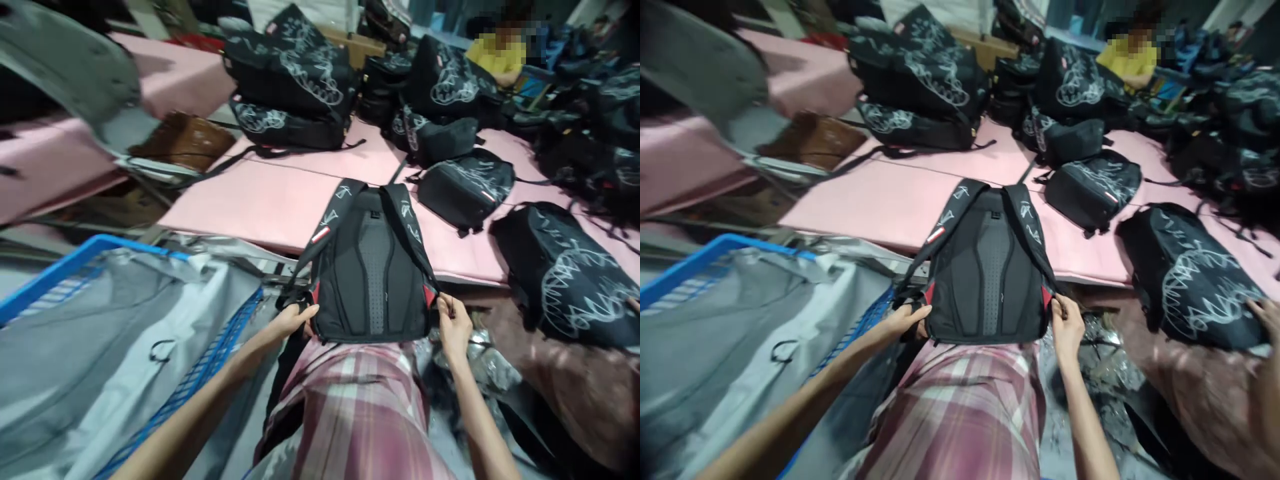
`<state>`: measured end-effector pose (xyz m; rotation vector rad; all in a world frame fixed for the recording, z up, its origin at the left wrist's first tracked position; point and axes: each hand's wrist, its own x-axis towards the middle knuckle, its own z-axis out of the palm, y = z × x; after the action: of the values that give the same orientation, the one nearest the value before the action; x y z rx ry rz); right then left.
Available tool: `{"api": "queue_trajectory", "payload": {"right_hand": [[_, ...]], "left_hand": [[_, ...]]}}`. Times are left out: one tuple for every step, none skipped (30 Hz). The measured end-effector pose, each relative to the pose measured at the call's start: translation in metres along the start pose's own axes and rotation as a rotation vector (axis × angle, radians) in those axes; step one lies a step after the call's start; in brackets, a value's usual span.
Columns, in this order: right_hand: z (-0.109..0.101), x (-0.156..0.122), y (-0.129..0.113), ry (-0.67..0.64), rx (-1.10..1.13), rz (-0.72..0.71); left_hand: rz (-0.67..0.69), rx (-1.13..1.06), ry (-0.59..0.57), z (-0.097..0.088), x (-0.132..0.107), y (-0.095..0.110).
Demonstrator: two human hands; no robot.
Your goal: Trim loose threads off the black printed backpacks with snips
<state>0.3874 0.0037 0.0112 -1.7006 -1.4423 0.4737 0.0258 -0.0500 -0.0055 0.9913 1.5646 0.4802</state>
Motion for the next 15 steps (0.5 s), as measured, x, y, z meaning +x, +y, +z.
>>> {"api": "queue_trajectory", "payload": {"right_hand": [[0.004,0.008,0.009,-0.03,-0.059,-0.027],[0.011,0.013,0.016,-0.05,-0.11,-0.048],[0.018,0.015,0.022,-0.059,-0.147,-0.059],[0.025,0.014,0.027,-0.048,-0.17,-0.052],[0.032,0.012,0.03,-0.027,-0.184,-0.037],[0.038,0.009,0.033,-0.006,-0.19,-0.021],[0.042,0.006,0.035,0.008,-0.188,-0.006],[0.045,0.004,0.036,0.012,-0.18,0.002],[0.046,0.003,0.037,0.009,-0.169,0.001],[0.047,0.002,0.037,0.004,-0.157,-0.005],[0.048,0.002,0.037,-0.005,-0.144,-0.014],[0.048,0.002,0.036,-0.014,-0.133,-0.024],[0.049,0.001,0.035,-0.021,-0.122,-0.033],[0.049,0.001,0.034,-0.027,-0.113,-0.041],[0.049,0.0,0.032,-0.029,-0.107,-0.044]], "left_hand": [[-0.02,0.059,0.007,-0.014,-0.008,-0.007],[-0.033,0.154,0.061,-0.028,-0.017,-0.012],[-0.045,0.258,0.162,-0.039,-0.028,-0.015],[-0.061,0.367,0.286,-0.048,-0.038,-0.016],[-0.073,0.446,0.403,-0.051,-0.046,-0.014],[-0.055,0.462,0.472,-0.05,-0.051,-0.008],[-0.014,0.403,0.478,-0.043,-0.051,-0.001],[0.041,0.285,0.438,-0.032,-0.046,0.009],[0.116,0.13,0.364,-0.018,-0.036,0.021],[0.16,-0.069,0.313,-0.002,-0.021,0.032],[0.172,-0.241,0.309,0.013,-0.004,0.044],[0.142,-0.382,0.366,0.026,0.013,0.055],[0.103,-0.484,0.427,0.036,0.029,0.063],[0.067,-0.547,0.479,0.043,0.042,0.07],[0.041,-0.583,0.511,0.046,0.05,0.073]]}}
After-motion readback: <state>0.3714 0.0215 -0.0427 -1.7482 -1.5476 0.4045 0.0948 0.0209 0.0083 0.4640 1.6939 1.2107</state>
